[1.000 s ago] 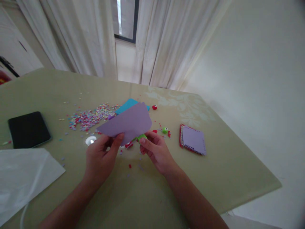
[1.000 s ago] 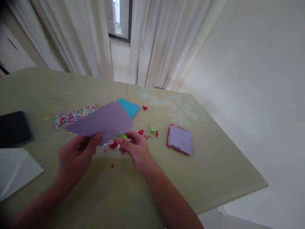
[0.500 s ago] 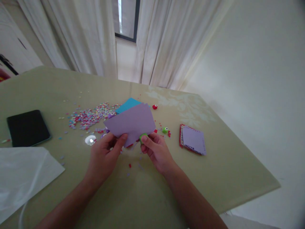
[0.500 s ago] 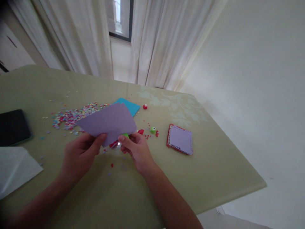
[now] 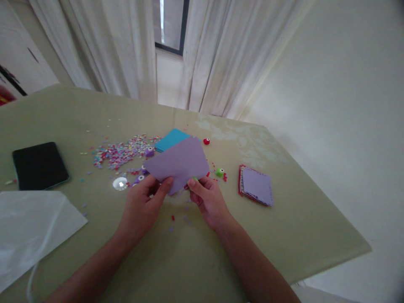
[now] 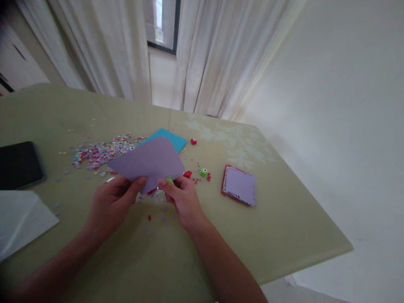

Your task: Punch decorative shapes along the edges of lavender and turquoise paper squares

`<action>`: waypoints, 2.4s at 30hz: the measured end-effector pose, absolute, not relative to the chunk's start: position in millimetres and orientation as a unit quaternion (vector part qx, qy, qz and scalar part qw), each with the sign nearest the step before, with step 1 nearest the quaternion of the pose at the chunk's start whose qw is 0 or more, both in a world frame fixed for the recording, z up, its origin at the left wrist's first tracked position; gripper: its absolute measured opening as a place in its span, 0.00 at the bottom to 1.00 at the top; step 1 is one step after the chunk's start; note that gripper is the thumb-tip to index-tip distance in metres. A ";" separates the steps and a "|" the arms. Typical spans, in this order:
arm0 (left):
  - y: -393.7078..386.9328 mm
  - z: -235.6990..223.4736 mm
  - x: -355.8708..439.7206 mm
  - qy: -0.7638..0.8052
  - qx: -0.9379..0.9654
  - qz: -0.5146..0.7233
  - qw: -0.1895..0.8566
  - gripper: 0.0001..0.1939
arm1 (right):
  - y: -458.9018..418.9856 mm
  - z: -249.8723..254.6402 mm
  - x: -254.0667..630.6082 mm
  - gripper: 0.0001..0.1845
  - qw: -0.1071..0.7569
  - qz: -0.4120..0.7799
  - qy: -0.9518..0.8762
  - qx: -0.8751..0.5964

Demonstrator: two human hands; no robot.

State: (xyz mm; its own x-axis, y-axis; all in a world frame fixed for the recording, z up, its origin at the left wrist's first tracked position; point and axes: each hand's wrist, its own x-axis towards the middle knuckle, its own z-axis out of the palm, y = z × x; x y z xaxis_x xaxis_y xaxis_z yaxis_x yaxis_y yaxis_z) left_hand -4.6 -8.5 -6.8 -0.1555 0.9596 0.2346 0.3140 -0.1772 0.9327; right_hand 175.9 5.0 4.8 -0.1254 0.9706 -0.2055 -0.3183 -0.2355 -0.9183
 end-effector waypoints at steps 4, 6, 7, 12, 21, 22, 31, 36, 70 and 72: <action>-8.3 -5.8 -3.3 0.555 0.568 0.521 0.312 0.18 | 4.2 4.7 175.0 0.29 0.497 0.651 -0.367 -0.440; -8.5 -4.3 -2.6 0.555 0.568 0.523 0.310 0.19 | 3.8 4.6 174.7 0.28 0.500 0.651 -0.370 -0.435; -8.6 -3.6 -2.3 0.555 0.567 0.524 0.309 0.19 | 3.7 4.5 174.6 0.28 0.501 0.651 -0.372 -0.432; -8.5 -1.8 -1.0 0.554 0.557 0.529 0.322 0.19 | 3.1 4.4 173.7 0.27 0.508 0.650 -0.372 -0.425; -8.5 -2.1 -1.1 0.555 0.561 0.526 0.316 0.19 | 1.9 2.1 171.6 0.28 0.508 0.651 -0.379 -0.418; -8.4 -2.8 -1.1 0.556 0.562 0.525 0.315 0.19 | 1.9 1.6 171.6 0.28 0.507 0.649 -0.381 -0.421; -8.1 -4.0 -2.0 0.555 0.561 0.527 0.315 0.19 | 2.1 -0.5 171.5 0.28 0.506 0.635 -0.388 -0.436; -8.6 -6.3 -2.1 0.553 0.565 0.527 0.312 0.19 | 1.6 1.1 170.2 0.28 0.507 0.630 -0.389 -0.441; -8.5 0.0 3.5 0.550 0.553 0.535 0.325 0.19 | 2.4 0.9 166.7 0.30 0.522 0.641 -0.346 -0.443; -8.1 -0.3 3.4 0.550 0.546 0.538 0.332 0.19 | 1.8 2.1 167.0 0.29 0.519 0.648 -0.344 -0.438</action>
